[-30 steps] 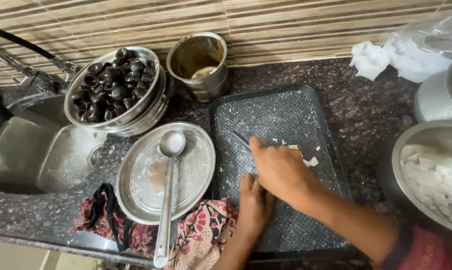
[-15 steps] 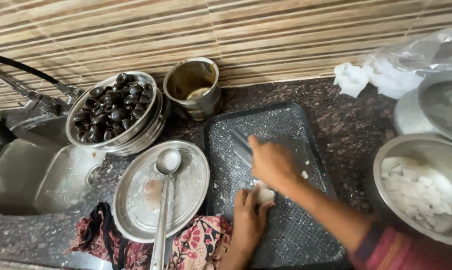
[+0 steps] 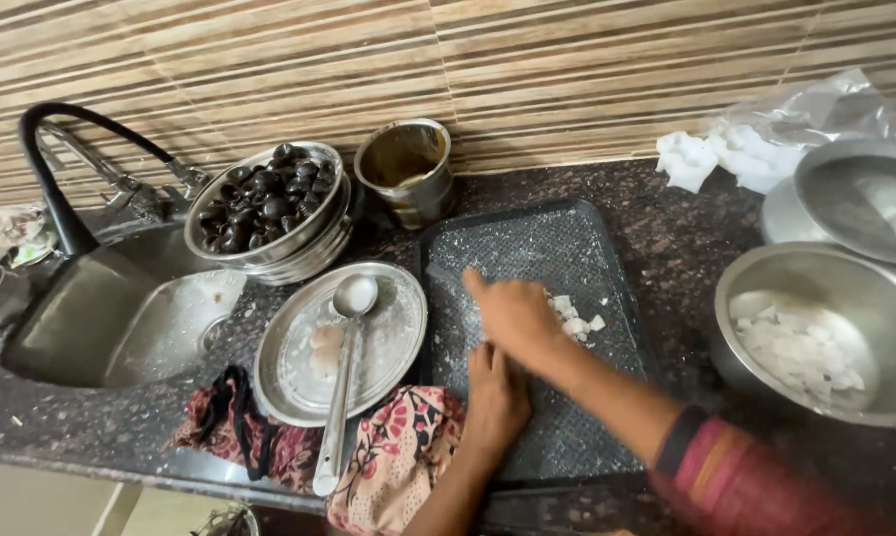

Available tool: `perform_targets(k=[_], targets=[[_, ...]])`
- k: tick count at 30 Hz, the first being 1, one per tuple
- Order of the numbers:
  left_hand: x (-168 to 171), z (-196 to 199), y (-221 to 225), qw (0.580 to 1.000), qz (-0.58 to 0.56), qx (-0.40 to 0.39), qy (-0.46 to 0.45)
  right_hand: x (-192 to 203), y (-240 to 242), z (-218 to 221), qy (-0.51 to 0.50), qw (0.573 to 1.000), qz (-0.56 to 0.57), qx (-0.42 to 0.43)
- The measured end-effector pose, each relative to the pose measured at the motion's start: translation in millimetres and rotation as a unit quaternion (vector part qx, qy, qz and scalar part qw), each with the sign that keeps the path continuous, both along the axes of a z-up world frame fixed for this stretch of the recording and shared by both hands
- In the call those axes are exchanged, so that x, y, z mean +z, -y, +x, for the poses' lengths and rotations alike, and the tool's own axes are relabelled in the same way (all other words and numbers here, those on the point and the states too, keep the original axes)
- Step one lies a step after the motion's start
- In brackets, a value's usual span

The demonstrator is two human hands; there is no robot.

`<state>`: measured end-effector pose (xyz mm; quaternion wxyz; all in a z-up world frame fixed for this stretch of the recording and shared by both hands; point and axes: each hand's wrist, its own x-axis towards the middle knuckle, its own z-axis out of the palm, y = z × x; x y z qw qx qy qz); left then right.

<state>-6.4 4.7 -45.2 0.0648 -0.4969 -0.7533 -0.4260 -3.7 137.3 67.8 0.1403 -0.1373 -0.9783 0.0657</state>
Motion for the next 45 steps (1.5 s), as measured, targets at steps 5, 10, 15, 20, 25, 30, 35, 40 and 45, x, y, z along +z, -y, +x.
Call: perform_targets(k=[5,10,15,20,25,30,35,40,45], targets=[[44,10,2,0.996,0.03,0.07,-0.056,62,-51,57,0.0,0.956,-0.242,-0.163],[63,12,-1,0.996,0.03,0.086,0.024,65,-60,115,-0.101,0.945,-0.217,-0.223],[21,-18,-5,1.0,0.014,-0.003,0.017,45,-39,131,-0.015,0.915,-0.304,-0.265],[46,-35,0,0.994,-0.038,-0.072,0.071,8,-34,121,-0.039,0.922,-0.299,-0.244],[59,-32,3,0.991,-0.045,-0.082,0.096,38,-17,107,0.028,0.888,-0.358,-0.286],[48,-34,1,0.995,-0.001,-0.085,0.048,26,-34,94,0.061,0.949,-0.233,-0.202],[58,-32,3,0.994,-0.005,-0.091,0.063,47,-40,71,0.124,0.945,-0.227,-0.201],[55,-32,1,0.993,0.001,-0.097,0.068,46,-56,59,0.119,0.931,-0.284,-0.196],[60,-33,1,0.993,-0.001,-0.1,0.065,36,-61,44,0.093,0.943,-0.272,-0.167]])
